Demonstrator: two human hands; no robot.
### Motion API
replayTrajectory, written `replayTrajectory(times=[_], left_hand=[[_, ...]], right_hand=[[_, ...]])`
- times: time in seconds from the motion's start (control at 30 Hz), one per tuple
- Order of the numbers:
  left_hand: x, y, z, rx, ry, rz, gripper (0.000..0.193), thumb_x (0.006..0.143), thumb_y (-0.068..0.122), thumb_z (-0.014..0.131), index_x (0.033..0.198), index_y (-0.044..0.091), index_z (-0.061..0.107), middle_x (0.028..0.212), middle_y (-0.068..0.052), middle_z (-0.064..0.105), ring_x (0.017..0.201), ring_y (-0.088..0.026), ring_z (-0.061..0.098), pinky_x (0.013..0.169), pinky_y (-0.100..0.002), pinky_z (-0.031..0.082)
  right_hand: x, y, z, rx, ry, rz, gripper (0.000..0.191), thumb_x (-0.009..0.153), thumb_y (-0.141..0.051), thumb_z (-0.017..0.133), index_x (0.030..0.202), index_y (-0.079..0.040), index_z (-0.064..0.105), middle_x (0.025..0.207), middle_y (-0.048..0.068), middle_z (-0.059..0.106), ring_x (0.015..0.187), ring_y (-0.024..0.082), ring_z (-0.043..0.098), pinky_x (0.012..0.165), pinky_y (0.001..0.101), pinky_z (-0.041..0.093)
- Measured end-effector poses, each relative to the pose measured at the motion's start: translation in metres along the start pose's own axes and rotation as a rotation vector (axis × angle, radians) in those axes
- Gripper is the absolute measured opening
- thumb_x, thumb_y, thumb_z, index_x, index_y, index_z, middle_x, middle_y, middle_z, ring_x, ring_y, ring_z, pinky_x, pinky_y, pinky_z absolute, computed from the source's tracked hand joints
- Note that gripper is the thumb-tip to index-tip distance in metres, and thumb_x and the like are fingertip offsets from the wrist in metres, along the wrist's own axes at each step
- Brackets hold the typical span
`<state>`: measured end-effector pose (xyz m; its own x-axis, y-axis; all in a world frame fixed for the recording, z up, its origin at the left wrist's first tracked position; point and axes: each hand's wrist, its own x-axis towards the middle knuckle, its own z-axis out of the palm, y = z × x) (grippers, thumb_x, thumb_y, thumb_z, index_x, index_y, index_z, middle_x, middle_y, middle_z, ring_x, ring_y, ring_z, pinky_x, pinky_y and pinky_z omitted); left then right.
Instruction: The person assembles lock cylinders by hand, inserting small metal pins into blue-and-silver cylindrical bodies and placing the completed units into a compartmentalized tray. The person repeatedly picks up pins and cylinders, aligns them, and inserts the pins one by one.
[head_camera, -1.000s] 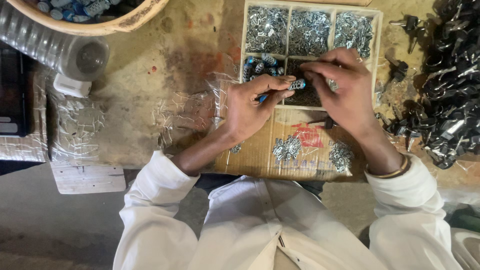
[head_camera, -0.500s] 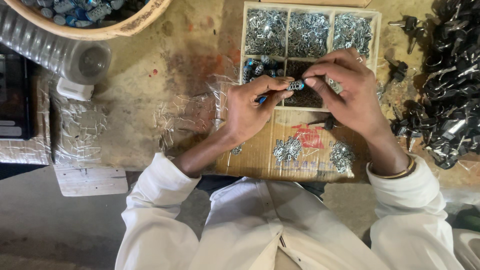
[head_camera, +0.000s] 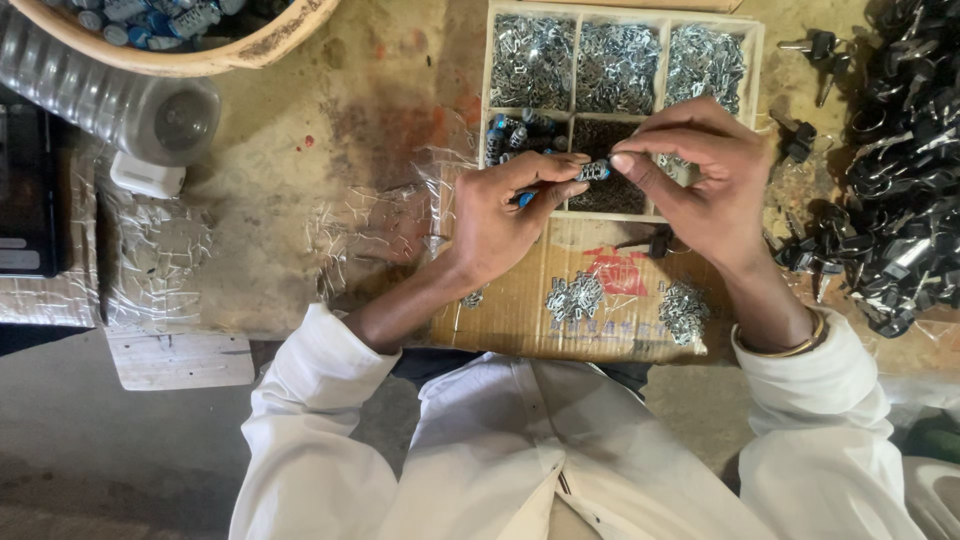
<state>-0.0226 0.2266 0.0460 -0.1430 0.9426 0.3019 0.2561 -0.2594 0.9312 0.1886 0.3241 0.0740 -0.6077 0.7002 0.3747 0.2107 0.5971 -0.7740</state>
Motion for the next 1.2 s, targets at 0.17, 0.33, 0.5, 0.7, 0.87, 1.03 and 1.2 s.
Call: replayTrajectory(times=[0.17,0.33,0.5,0.7,0.87,1.03,1.2], left_hand=[[-0.001,0.001,0.001,-0.021,0.010,-0.005,0.017,0.091,-0.003,0.079,0.106,0.000,0.074,0.114,-0.012,0.077,0.101,-0.018,0.079,0.085,-0.028,0.067],[-0.001,0.002,0.002,-0.041,0.004,-0.013,0.017,0.092,-0.005,0.079,0.107,0.000,0.073,0.115,-0.012,0.077,0.103,-0.018,0.079,0.087,-0.028,0.068],[-0.002,0.001,0.001,-0.028,0.010,-0.022,0.016,0.092,-0.006,0.077,0.106,-0.001,0.073,0.115,-0.012,0.077,0.103,-0.018,0.079,0.087,-0.028,0.068],[-0.002,0.001,0.002,-0.003,0.034,-0.032,0.015,0.090,-0.005,0.079,0.104,-0.001,0.073,0.113,-0.012,0.078,0.101,-0.018,0.079,0.085,-0.027,0.067],[-0.001,0.000,0.002,-0.044,0.019,0.004,0.015,0.093,-0.005,0.078,0.106,-0.002,0.071,0.116,-0.013,0.077,0.106,-0.019,0.078,0.089,-0.028,0.067],[-0.002,-0.005,0.001,-0.113,0.016,-0.002,0.015,0.094,-0.006,0.077,0.107,-0.001,0.072,0.116,-0.014,0.076,0.105,-0.022,0.079,0.088,-0.029,0.069],[-0.001,-0.001,-0.002,-0.173,0.027,0.028,0.017,0.097,-0.007,0.075,0.111,-0.001,0.069,0.119,-0.014,0.075,0.111,-0.022,0.077,0.096,-0.030,0.068]], right_hand=[[-0.002,-0.006,0.004,-0.057,-0.072,0.056,0.011,0.104,0.000,0.077,0.115,-0.003,0.074,0.112,0.008,0.071,0.097,0.015,0.066,0.080,0.0278,0.053],[-0.001,-0.014,0.002,-0.011,-0.115,0.090,0.012,0.103,0.001,0.074,0.115,-0.001,0.072,0.112,0.009,0.070,0.095,0.016,0.066,0.080,0.0283,0.052],[0.002,-0.018,0.008,-0.054,-0.098,0.050,0.013,0.102,0.001,0.076,0.115,-0.001,0.073,0.112,0.010,0.070,0.095,0.017,0.068,0.079,0.0290,0.054],[0.007,-0.030,0.004,-0.086,-0.132,-0.012,0.018,0.103,0.003,0.074,0.120,-0.003,0.073,0.116,0.010,0.070,0.101,0.020,0.070,0.081,0.0294,0.057],[0.016,-0.031,0.002,-0.426,-0.168,-0.115,0.032,0.084,0.014,0.067,0.112,0.003,0.077,0.106,0.016,0.069,0.097,0.031,0.066,0.080,0.0387,0.056],[0.012,-0.024,-0.035,-0.301,-0.162,0.273,0.019,0.097,-0.015,0.074,0.116,-0.014,0.074,0.109,0.001,0.067,0.095,0.015,0.063,0.081,0.0363,0.051],[-0.030,-0.028,-0.058,-0.635,-0.464,0.007,0.019,0.088,-0.035,0.083,0.101,-0.021,0.081,0.087,-0.005,0.067,0.085,0.013,0.052,0.090,0.0401,0.035]])
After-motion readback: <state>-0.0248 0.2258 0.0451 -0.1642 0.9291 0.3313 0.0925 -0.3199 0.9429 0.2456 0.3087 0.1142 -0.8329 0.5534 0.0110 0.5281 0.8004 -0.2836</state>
